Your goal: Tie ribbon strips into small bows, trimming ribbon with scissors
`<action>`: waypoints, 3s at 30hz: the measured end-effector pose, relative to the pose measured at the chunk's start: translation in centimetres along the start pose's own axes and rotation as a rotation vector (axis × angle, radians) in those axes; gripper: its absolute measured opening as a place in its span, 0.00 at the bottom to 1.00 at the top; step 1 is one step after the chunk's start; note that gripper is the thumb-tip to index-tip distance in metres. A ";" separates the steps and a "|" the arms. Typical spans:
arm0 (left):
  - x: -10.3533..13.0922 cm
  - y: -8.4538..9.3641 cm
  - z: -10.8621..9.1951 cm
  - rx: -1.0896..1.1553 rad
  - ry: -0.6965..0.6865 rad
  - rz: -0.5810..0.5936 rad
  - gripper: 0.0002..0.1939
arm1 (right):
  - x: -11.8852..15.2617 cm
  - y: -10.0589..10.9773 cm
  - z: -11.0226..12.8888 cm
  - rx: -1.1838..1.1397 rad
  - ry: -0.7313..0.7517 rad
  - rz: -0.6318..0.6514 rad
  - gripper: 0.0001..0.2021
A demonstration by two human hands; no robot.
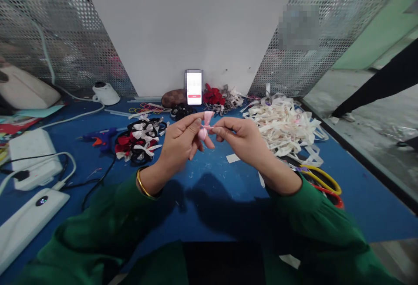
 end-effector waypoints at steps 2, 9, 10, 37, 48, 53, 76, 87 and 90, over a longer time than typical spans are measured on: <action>0.0 0.1 -0.1 0.081 0.007 -0.022 0.17 | 0.2 0.2 0.6 0.081 0.065 -0.051 0.11; -0.6 0.4 0.5 0.301 0.063 0.023 0.13 | 0.3 -0.4 0.2 0.051 0.109 -0.087 0.11; -0.7 0.4 0.7 0.309 0.082 0.040 0.13 | 0.2 -0.5 -0.1 0.019 0.083 -0.079 0.11; -0.2 0.2 1.7 0.108 0.143 -0.026 0.11 | 0.3 -2.0 -3.4 -0.520 -0.309 -0.122 0.18; 0.2 0.5 0.8 -0.191 -0.044 -0.121 0.08 | 0.0 -2.3 -3.3 -0.491 -0.247 -0.135 0.14; 0.7 0.3 0.0 -0.360 -0.104 -0.092 0.07 | -0.2 -1.7 -3.1 -0.398 -0.195 -0.142 0.16; 0.8 1.2 -0.5 -0.412 -0.252 -0.212 0.08 | 0.2 -1.9 -2.9 -0.452 -0.258 -0.130 0.21; 0.9 1.4 -1.3 -0.370 -0.265 -0.228 0.10 | 0.4 -1.1 -1.4 -0.319 -0.188 -0.121 0.09; 1.0 1.2 -1.4 -0.402 -0.274 -0.215 0.11 | 0.6 -0.8 -0.9 -0.225 -0.135 -0.159 0.09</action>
Point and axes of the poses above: each hand's wrist, its own x-axis away from the middle knuckle, its own y-axis out of the back of the hand, z = x × y, the point moved 8 cm from there along -x, towards the middle knuckle, and after that the axes turned 5 degrees about x, right-handed, at the moved point
